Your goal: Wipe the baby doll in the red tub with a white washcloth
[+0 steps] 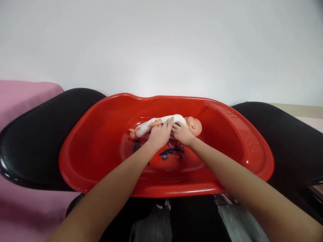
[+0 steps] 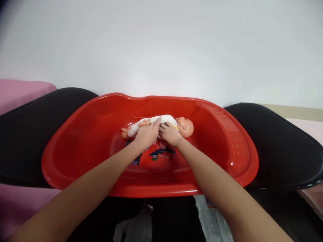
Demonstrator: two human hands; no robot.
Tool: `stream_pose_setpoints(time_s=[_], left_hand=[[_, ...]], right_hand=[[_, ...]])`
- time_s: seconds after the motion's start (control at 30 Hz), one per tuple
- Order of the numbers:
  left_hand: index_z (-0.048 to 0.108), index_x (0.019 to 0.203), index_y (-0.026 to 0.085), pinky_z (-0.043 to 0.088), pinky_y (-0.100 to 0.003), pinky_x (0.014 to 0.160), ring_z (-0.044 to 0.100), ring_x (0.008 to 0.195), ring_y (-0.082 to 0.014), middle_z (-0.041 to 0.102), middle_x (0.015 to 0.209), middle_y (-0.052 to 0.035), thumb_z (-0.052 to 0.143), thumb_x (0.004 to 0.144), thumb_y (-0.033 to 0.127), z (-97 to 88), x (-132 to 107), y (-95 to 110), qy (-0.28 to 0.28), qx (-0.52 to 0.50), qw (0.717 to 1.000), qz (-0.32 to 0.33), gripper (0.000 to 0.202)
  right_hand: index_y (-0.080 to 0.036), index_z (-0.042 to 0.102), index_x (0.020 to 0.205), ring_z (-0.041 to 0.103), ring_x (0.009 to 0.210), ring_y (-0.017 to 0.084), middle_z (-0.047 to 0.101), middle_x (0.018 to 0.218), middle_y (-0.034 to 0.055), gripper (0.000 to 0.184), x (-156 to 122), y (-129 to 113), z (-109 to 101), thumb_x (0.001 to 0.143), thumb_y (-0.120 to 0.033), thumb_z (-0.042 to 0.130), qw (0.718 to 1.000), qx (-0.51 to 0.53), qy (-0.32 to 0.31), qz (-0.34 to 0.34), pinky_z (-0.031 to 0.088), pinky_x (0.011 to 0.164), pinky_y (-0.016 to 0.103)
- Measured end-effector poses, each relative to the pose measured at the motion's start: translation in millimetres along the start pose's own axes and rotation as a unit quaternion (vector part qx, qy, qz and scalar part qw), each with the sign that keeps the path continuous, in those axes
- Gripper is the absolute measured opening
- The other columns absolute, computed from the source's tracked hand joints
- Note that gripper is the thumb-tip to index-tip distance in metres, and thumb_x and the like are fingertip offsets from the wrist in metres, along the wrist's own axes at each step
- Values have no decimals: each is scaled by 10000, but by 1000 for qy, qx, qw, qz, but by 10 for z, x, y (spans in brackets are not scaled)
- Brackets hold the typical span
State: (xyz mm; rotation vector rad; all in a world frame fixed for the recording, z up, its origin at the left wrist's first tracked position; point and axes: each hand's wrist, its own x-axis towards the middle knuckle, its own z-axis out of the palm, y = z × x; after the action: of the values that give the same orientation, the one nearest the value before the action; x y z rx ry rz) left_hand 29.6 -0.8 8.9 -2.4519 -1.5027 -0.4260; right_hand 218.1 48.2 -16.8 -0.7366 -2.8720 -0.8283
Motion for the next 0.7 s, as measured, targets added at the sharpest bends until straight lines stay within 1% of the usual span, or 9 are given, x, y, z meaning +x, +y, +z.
stream_pose_setpoints(time_s=[0.07,0.1,0.2,0.23,0.37,0.5,0.63,0.7], left_hand=[[200,1663,109,540,-399,765,712,931,-303,709,1176,-190,364,1054,228,43,11,7,-38,-1,997,-66,642],[176,1669,114,543,-383,742,721,910,-302,726,1131,-186,378,1054,245,59,16,11,-58,-8,994,-92,661],[96,1683,138,547,-359,726,736,925,-313,760,1011,-160,424,1044,270,87,25,25,-99,-45,985,-137,731],[72,1685,145,547,-355,721,739,921,-313,763,1004,-156,432,1043,277,94,26,31,-105,-62,982,-145,748],[-13,1684,169,536,-329,707,746,863,-282,758,1085,-163,450,1038,296,141,15,45,-103,-143,971,-163,806],[-83,1675,162,518,-301,695,741,793,-251,772,980,-124,453,1019,259,205,3,36,-108,-190,961,-169,852],[-94,1673,165,509,-292,650,726,746,-241,772,950,-102,473,995,274,247,-13,17,-100,-186,964,-160,890],[-68,1677,172,506,-292,634,718,731,-236,771,975,-105,470,988,265,259,-24,3,-85,-180,968,-151,880]], right_hand=[[-155,749,1039,523,1068,284,720,1119,96,229,8,-6,-15,1019,-175,522,1000,-15,10,-5,384,917,462],[-156,742,1042,519,1037,275,718,1101,91,243,11,-9,-20,1029,-169,501,1000,-18,16,-7,380,899,456],[-157,731,1047,503,1015,265,711,1093,91,264,16,-10,-27,1045,-159,467,999,-23,28,-9,363,868,445],[-158,731,1039,499,1018,266,709,1097,92,257,15,-9,-25,1042,-158,473,999,-23,26,-11,359,865,443],[-162,740,1013,491,1044,279,703,1118,99,224,9,-6,-12,1021,-160,516,1000,-17,16,-13,353,868,448],[-161,752,1032,501,1042,280,704,1119,114,246,-13,-20,38,1020,-167,507,1000,-13,2,-15,362,878,456],[-149,772,1038,532,1045,276,719,1104,119,263,-79,-32,152,1009,-178,512,998,-13,-59,-22,387,888,447],[-141,783,1031,543,1086,276,728,1103,124,247,-120,-34,199,976,-155,543,995,-17,-99,-9,396,921,437]])
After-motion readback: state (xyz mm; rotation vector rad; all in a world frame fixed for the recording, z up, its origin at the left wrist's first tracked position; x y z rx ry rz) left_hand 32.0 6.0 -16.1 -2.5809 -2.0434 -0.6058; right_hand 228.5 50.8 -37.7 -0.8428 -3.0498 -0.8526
